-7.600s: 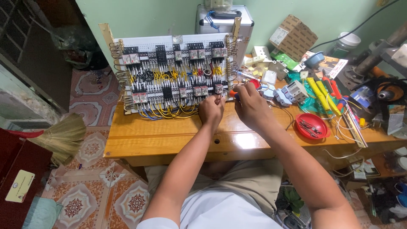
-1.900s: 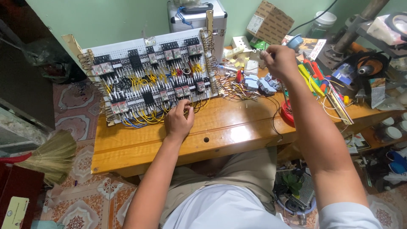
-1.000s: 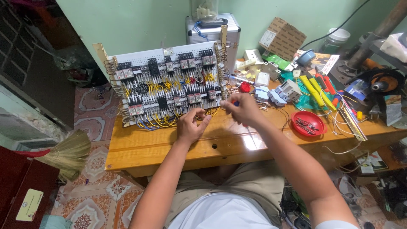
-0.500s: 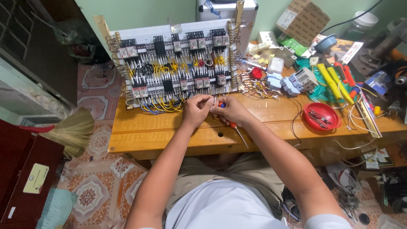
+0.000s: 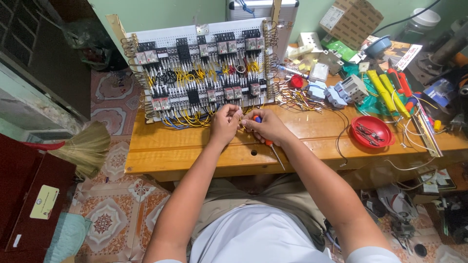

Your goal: Connecting multiple wires to terminal blocks on a relay board using a manual screwdriver.

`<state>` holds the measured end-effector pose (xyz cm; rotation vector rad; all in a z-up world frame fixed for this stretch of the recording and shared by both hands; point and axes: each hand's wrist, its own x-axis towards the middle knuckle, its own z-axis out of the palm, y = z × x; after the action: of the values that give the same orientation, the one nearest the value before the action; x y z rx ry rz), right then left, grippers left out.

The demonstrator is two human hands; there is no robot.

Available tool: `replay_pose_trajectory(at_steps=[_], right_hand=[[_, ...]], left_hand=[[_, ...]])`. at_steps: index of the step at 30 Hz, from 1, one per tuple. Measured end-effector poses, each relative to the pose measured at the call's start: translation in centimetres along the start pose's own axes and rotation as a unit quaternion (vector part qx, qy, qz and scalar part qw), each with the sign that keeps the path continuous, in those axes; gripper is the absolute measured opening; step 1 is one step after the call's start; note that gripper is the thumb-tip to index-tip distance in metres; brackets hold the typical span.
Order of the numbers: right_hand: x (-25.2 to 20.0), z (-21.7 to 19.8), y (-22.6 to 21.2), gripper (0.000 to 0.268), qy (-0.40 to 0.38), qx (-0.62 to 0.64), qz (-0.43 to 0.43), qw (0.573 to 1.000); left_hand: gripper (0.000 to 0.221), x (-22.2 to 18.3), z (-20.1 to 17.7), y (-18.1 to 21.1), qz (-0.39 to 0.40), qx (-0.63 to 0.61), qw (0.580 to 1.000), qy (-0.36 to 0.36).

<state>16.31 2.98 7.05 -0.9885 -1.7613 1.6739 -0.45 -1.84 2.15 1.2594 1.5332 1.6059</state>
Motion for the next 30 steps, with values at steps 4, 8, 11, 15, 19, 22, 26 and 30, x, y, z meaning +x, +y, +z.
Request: replay_pose_trajectory(at_steps=[4, 8, 11, 15, 19, 22, 26, 30], right_hand=[[0.2, -0.1, 0.7, 0.017, 0.007, 0.01, -0.01, 1.0], [0.6, -0.4, 1.6, 0.016, 0.023, -0.007, -0.024, 0.999], [0.2, -0.5, 0.7, 0.017, 0.023, -0.075, -0.024, 0.997], [1.0, -1.1, 1.0, 0.023, -0.024, -0.399, -0.065, 0.914], [0.3, -2.9, 1.6, 0.017, -0.024, -0.461, -0.048, 0.886], [-0.6, -5.0, 1.3, 0.025, -0.001, -0.519, -0.023, 0.855], [-2.8, -9.3, 0.5, 0.029, 0.014, -0.553, 0.051, 0.832], [-3.4, -13.0, -2.3, 0.023, 0.076, -0.542, 0.03, 0.836]], left_hand=[[0.015, 0.7, 0.2, -2.2, 0.009, 0.019, 1.0, 0.004], [0.02, 0.9, 0.5, -2.8, 0.016, 0.018, 1.0, 0.004], [0.022, 1.0, 0.9, -3.2, 0.017, -0.011, 1.0, -0.002], [0.022, 0.1, 0.8, -0.6, 0.017, -0.054, 0.998, -0.018], [0.021, -0.2, 1.1, -0.7, 0.011, -0.026, 0.999, -0.044], [0.028, -0.2, 0.8, -1.0, 0.008, 0.018, 0.998, -0.053], [0.023, 0.4, 0.9, -2.0, 0.04, 0.09, 0.994, -0.052], [0.019, 0.7, 1.1, -2.3, 0.064, 0.135, 0.988, -0.05]])
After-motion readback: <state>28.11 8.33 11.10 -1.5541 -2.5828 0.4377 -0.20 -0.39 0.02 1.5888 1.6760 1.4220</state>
